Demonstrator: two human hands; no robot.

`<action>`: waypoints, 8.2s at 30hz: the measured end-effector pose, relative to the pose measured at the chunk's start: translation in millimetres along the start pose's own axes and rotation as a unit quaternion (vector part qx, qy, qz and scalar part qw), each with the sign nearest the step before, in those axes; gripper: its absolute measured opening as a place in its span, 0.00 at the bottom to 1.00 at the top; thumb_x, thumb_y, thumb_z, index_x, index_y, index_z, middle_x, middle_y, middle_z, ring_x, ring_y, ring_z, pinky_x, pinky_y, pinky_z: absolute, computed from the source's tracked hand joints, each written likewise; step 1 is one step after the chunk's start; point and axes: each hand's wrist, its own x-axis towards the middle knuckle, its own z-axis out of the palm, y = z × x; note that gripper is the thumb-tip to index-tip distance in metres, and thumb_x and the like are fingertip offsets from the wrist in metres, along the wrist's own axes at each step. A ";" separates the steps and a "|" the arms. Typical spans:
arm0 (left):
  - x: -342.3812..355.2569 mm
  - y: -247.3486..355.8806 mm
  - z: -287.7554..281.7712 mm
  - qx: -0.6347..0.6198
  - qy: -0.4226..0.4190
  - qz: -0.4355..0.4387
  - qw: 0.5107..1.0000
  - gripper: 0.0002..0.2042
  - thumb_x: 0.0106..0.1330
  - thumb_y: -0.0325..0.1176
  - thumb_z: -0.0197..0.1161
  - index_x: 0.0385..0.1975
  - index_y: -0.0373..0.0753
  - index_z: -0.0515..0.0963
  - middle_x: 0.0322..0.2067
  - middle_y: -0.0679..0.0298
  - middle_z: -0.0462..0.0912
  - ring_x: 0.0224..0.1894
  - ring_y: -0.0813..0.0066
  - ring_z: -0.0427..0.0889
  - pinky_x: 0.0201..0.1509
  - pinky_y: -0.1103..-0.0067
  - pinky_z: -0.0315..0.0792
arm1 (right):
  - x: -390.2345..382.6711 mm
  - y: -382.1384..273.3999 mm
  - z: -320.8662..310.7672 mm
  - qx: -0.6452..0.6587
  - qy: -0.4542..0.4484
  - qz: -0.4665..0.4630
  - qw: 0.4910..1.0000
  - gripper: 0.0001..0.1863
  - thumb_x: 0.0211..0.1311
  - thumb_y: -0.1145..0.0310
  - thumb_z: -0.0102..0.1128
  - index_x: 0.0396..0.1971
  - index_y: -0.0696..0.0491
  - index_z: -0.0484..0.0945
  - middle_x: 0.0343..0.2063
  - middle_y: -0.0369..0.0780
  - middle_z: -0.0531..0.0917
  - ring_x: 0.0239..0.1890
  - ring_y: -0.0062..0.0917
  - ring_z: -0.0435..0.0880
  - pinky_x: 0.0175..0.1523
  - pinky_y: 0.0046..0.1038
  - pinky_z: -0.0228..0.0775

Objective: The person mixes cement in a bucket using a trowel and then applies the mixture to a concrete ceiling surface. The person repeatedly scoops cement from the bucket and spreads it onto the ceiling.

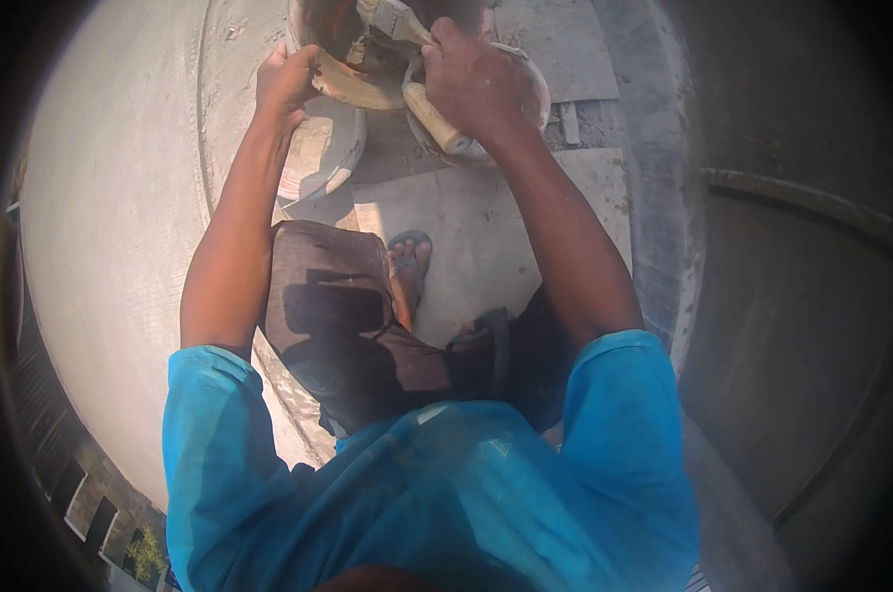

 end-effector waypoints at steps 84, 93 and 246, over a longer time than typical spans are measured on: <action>-228.3 -119.4 196.1 0.190 -0.531 -0.098 0.820 0.14 0.58 0.22 0.61 0.45 0.28 0.79 0.35 0.62 0.84 0.35 0.77 0.81 0.39 0.78 0.74 | -251.0 152.0 -123.0 -0.204 -0.241 0.215 0.924 0.12 0.59 0.65 0.62 0.41 0.53 0.85 0.31 0.45 0.89 0.30 0.34 0.90 0.30 0.34 0.81; -222.6 -139.5 219.4 0.253 -0.557 -0.020 0.791 0.27 0.56 0.26 0.65 0.59 0.25 0.74 0.48 0.55 0.84 0.46 0.75 0.83 0.51 0.78 0.74 | -318.3 178.3 -78.2 -0.304 -0.169 0.254 0.903 0.24 0.65 0.62 0.58 0.60 0.52 0.71 0.40 0.46 0.85 0.41 0.36 0.89 0.34 0.37 0.82; -210.8 -134.9 227.1 0.182 -0.607 -0.087 0.769 0.25 0.65 0.24 0.67 0.61 0.31 0.68 0.54 0.56 0.79 0.54 0.71 0.79 0.55 0.75 0.73 | -285.0 167.2 -57.2 -0.060 -0.160 0.432 0.885 0.13 0.61 0.62 0.58 0.43 0.47 0.86 0.34 0.41 0.89 0.41 0.37 0.89 0.52 0.44 0.77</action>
